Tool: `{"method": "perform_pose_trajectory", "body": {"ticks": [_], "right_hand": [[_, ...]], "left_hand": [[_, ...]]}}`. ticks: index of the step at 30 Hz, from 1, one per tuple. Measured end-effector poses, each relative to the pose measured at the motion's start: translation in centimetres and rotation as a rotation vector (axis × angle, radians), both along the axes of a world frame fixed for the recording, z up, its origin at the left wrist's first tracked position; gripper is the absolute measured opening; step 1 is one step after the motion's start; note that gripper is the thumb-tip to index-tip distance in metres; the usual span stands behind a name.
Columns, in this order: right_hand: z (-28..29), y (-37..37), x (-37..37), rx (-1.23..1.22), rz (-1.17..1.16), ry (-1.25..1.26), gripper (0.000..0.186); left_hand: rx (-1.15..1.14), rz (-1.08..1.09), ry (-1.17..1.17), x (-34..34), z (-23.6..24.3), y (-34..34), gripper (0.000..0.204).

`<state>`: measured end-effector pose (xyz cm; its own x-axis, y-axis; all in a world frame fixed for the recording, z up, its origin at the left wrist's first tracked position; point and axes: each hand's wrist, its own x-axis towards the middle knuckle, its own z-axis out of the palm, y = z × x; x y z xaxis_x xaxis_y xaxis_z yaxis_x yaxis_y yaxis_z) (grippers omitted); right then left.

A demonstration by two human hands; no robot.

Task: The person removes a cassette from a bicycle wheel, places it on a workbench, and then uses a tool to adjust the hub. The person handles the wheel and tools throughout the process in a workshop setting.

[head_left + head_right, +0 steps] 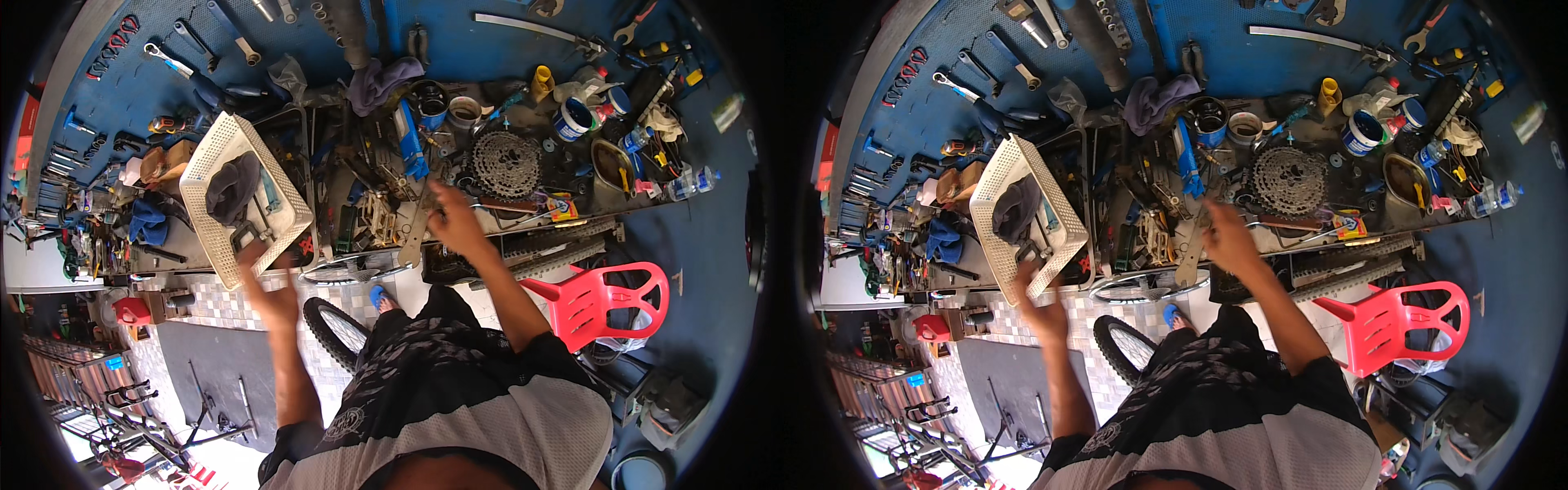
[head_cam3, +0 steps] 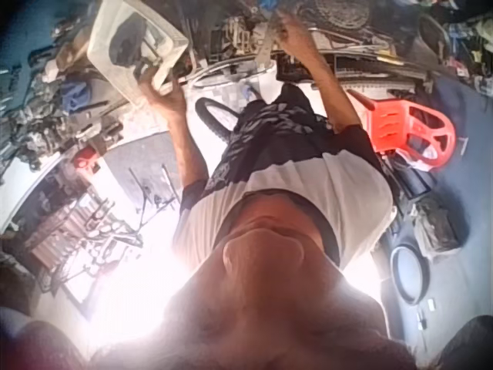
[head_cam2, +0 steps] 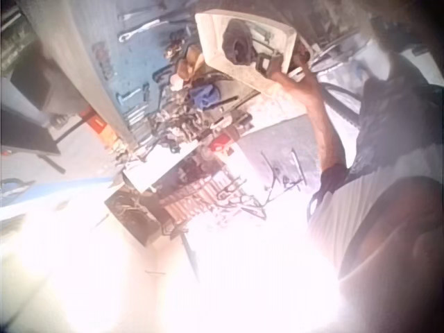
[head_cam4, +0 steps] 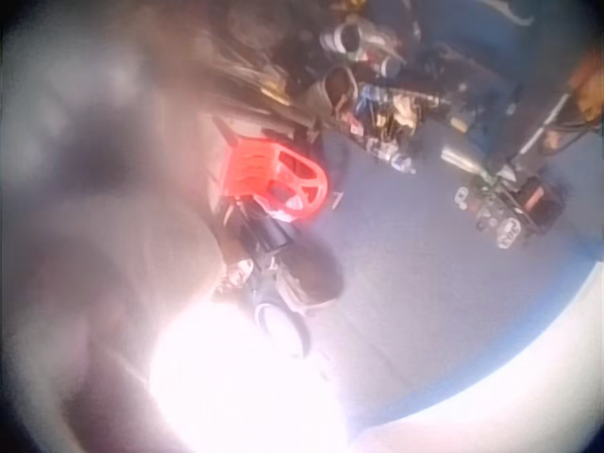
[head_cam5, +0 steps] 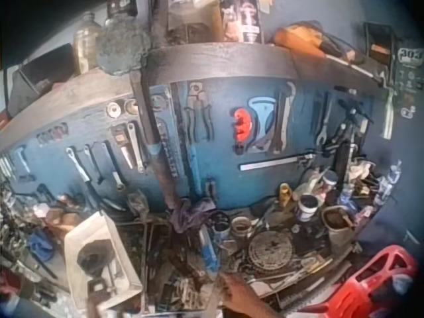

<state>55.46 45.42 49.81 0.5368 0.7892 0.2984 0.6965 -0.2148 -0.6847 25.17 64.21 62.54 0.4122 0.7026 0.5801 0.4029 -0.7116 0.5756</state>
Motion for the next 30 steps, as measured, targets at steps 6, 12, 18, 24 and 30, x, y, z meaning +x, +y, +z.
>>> {"method": "perform_pose_trajectory", "body": {"ticks": [6, 12, 18, 24, 30], "right_hand": [[0.6, 2.3, -3.6, -0.146, 0.276, 0.324, 0.081], [2.4, -0.1, 1.6, -0.237, 0.417, 0.262, 0.051], [1.2, -4.1, 10.5, -0.103, 0.096, 0.292, 0.034], [3.9, -7.4, 17.3, -0.104, -0.158, 0.149, 0.028], [4.2, -9.8, 18.6, -0.149, -0.232, -0.046, 0.027]], "left_hand": [[-0.333, -0.180, 0.461, 11.4, -5.3, -6.0, 0.089], [-0.302, -0.115, 0.501, 12.6, -10.6, -3.0, 0.070], [-0.263, 0.142, 0.590, 10.9, -5.2, 0.2, 0.052], [-0.199, 0.170, 0.655, 10.8, -6.0, 0.5, 0.047], [-0.162, 0.279, 0.721, 11.8, -6.8, -1.3, 0.055]]}}
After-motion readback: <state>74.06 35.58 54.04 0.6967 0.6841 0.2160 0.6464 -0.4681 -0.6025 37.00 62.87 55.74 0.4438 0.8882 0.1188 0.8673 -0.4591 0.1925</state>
